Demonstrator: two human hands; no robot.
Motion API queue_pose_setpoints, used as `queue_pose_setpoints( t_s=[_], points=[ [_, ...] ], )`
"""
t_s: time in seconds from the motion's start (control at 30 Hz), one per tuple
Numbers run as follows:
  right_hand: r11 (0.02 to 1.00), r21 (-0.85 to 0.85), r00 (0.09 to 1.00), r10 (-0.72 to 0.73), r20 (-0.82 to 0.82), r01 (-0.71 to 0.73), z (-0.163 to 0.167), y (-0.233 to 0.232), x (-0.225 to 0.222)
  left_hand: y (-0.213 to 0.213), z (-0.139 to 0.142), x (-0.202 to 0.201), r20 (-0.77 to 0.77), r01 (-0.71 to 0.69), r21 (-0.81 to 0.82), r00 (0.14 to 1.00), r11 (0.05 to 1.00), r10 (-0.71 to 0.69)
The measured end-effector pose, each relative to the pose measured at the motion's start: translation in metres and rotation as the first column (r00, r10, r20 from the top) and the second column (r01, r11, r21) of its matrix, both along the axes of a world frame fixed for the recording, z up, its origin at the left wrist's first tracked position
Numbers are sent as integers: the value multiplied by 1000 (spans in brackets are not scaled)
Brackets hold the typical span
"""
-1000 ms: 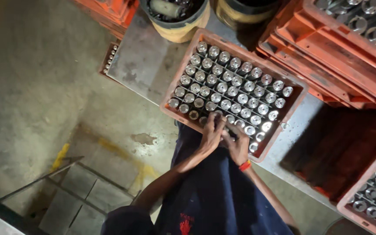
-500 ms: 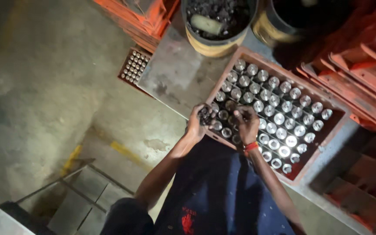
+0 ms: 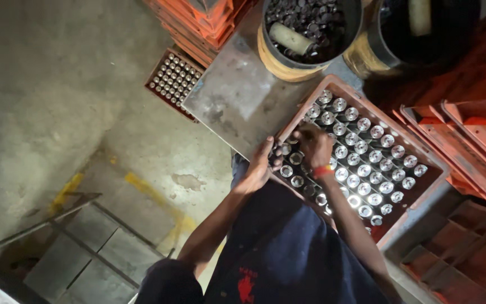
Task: The person repeatedly picks up small metal caps from a bucket and places them into a red crate, filling the crate's compartments. The person also uses a cylindrical tool to press down on the caps in the crate.
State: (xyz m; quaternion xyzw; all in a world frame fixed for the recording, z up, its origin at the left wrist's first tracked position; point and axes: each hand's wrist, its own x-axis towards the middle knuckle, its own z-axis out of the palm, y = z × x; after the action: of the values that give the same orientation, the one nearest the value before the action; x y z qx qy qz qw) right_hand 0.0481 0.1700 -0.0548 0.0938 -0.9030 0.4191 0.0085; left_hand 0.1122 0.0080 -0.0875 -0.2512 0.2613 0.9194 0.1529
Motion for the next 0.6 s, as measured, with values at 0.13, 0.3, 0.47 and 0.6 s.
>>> queue_pose_setpoints(
  t_s=[0.13,0.3,0.47,0.6],
  points=[
    [918,-360,958,-62,280,165,10,7,33,25,-8,8,56,81,-251,996,965,-68],
    [929,-370,966,81,248,17,16,14,64,49,-26,15,98,169,-748,984,642,-146],
    [951,-293,980,142,137,-96,11,18,59,37,-12,13,257,362,-470,929,805,-267],
    [850,-386,908,-223,354,359,2,19,29,13,14,10,59,190,-430,981,883,-182]
  ],
)
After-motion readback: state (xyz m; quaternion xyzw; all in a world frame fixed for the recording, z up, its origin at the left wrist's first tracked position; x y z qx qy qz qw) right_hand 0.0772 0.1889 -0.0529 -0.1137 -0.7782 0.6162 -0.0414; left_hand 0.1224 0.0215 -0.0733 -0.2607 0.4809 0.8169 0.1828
